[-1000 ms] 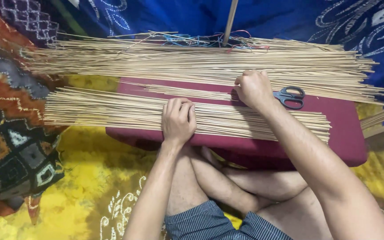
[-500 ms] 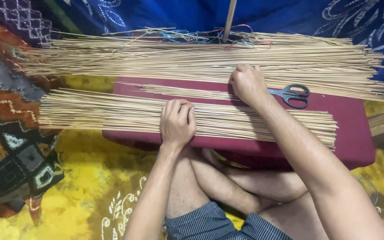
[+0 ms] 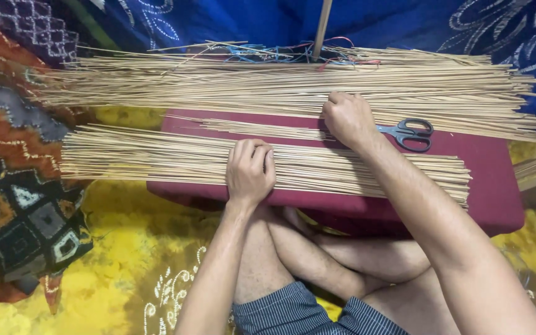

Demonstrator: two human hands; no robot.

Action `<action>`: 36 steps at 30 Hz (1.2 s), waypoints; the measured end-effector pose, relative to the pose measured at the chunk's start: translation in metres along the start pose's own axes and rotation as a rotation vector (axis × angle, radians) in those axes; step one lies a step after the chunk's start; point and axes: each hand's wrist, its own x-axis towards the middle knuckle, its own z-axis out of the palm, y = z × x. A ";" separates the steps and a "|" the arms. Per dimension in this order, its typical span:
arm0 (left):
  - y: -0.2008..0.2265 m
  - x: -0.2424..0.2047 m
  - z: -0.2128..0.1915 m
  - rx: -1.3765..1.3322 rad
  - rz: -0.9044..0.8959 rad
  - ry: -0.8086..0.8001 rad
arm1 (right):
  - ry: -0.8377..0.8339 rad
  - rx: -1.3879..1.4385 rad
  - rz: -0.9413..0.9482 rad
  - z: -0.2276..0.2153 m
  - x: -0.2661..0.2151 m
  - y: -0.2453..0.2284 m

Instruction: Sorting and cutting thin wooden sticks to a uniform length using scissors while sitting on the floor.

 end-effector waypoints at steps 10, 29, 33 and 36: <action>-0.004 -0.003 0.004 0.018 0.019 0.021 | 0.129 -0.055 -0.007 -0.042 -0.009 0.012; 0.117 0.024 0.013 0.035 0.301 -0.186 | 0.100 0.177 -0.054 -0.186 -0.113 -0.044; 0.114 0.023 0.015 0.062 0.349 -0.293 | 0.058 0.256 -0.008 -0.205 -0.130 -0.041; 0.091 0.026 -0.006 0.079 0.331 -0.346 | 0.018 0.205 0.024 -0.197 -0.160 -0.008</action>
